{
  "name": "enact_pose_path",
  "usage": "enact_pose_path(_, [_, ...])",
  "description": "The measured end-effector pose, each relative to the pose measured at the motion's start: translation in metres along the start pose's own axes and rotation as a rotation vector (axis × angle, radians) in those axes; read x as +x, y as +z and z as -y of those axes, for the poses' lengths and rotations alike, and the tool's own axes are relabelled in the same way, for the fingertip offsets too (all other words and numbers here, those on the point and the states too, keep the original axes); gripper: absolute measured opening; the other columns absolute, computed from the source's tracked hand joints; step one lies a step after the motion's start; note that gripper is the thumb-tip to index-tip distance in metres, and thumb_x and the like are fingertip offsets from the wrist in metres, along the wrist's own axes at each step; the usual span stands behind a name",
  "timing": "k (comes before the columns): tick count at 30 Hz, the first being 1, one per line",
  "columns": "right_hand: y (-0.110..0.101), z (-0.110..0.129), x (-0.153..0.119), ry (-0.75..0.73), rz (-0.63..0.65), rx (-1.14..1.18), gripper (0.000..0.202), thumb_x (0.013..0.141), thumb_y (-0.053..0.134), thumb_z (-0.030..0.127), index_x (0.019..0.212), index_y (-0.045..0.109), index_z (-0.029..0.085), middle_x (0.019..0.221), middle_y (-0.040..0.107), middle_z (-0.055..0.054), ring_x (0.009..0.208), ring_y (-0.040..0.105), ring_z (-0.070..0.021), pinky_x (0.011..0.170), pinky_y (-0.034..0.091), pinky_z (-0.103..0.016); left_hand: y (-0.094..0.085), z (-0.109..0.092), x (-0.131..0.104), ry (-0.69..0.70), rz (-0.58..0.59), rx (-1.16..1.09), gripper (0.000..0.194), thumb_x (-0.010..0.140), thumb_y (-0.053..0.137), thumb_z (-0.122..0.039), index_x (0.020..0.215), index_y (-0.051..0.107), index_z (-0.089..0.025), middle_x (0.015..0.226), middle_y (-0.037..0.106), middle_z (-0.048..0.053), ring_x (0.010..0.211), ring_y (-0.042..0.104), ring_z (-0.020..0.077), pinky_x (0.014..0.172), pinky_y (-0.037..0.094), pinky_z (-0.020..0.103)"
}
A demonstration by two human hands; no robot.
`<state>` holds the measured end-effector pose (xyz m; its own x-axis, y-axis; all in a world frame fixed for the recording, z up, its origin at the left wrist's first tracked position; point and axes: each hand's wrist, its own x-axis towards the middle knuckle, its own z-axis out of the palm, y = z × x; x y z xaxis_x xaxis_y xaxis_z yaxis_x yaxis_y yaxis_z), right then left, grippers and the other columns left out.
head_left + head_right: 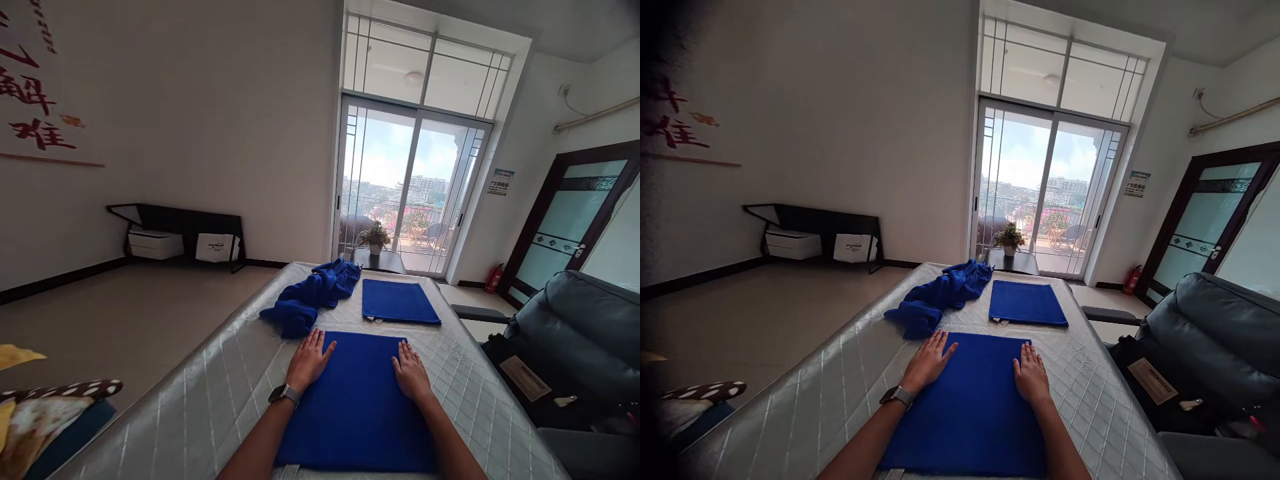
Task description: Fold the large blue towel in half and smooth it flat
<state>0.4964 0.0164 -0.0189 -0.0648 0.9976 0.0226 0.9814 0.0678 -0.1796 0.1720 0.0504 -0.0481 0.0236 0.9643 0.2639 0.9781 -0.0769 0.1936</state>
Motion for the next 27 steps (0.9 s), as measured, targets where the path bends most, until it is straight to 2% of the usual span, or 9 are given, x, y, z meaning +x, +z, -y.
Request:
enact_pose_path(8, [0.000, 0.003, -0.001, 0.015, -0.001, -0.040, 0.071, 0.106, 0.019, 0.044, 0.166, 0.024, 0.006, 0.173, 0.021, -0.010, 0.161, 0.014, -0.0212, 0.129, 0.012, -0.038, -0.003, 0.000, -0.002, -0.002, -0.035, -0.007, 0.086, 0.103, 0.017, -0.067, 0.157, 0.045, -0.006, 0.165, 0.043, 0.021, 0.155, 0.037, 0.0311, 0.127, 0.029, 0.046])
enact_pose_path(14, [-0.011, 0.006, 0.005, -0.011, 0.035, -0.081, 0.071, 0.105, 0.022, 0.045, 0.165, 0.028, 0.006, 0.172, 0.023, -0.011, 0.161, 0.016, -0.0233, 0.130, 0.008, -0.041, -0.007, -0.002, -0.005, 0.002, -0.042, -0.021, 0.085, 0.103, 0.017, -0.066, 0.157, 0.045, -0.007, 0.165, 0.043, 0.020, 0.156, 0.037, 0.0313, 0.127, 0.031, 0.048])
enact_pose_path(17, [-0.015, 0.009, 0.013, -0.010, 0.026, -0.061, 0.070, 0.106, 0.022, 0.043, 0.165, 0.028, 0.006, 0.172, 0.024, -0.012, 0.160, 0.019, -0.0227, 0.129, 0.010, -0.039, -0.009, -0.002, -0.005, 0.006, -0.042, -0.027, 0.084, 0.103, 0.019, -0.066, 0.156, 0.046, -0.007, 0.165, 0.044, 0.020, 0.155, 0.038, 0.0318, 0.126, 0.031, 0.048])
enact_pose_path(27, [-0.003, 0.009, 0.023, 0.032, -0.006, -0.003, 0.070, 0.106, 0.021, 0.043, 0.166, 0.025, 0.007, 0.173, 0.023, -0.010, 0.161, 0.015, -0.0197, 0.129, 0.009, -0.037, -0.009, -0.002, -0.005, 0.005, -0.020, 0.019, 0.082, 0.104, 0.020, -0.064, 0.157, 0.045, -0.007, 0.165, 0.044, 0.021, 0.155, 0.037, 0.0312, 0.126, 0.031, 0.046])
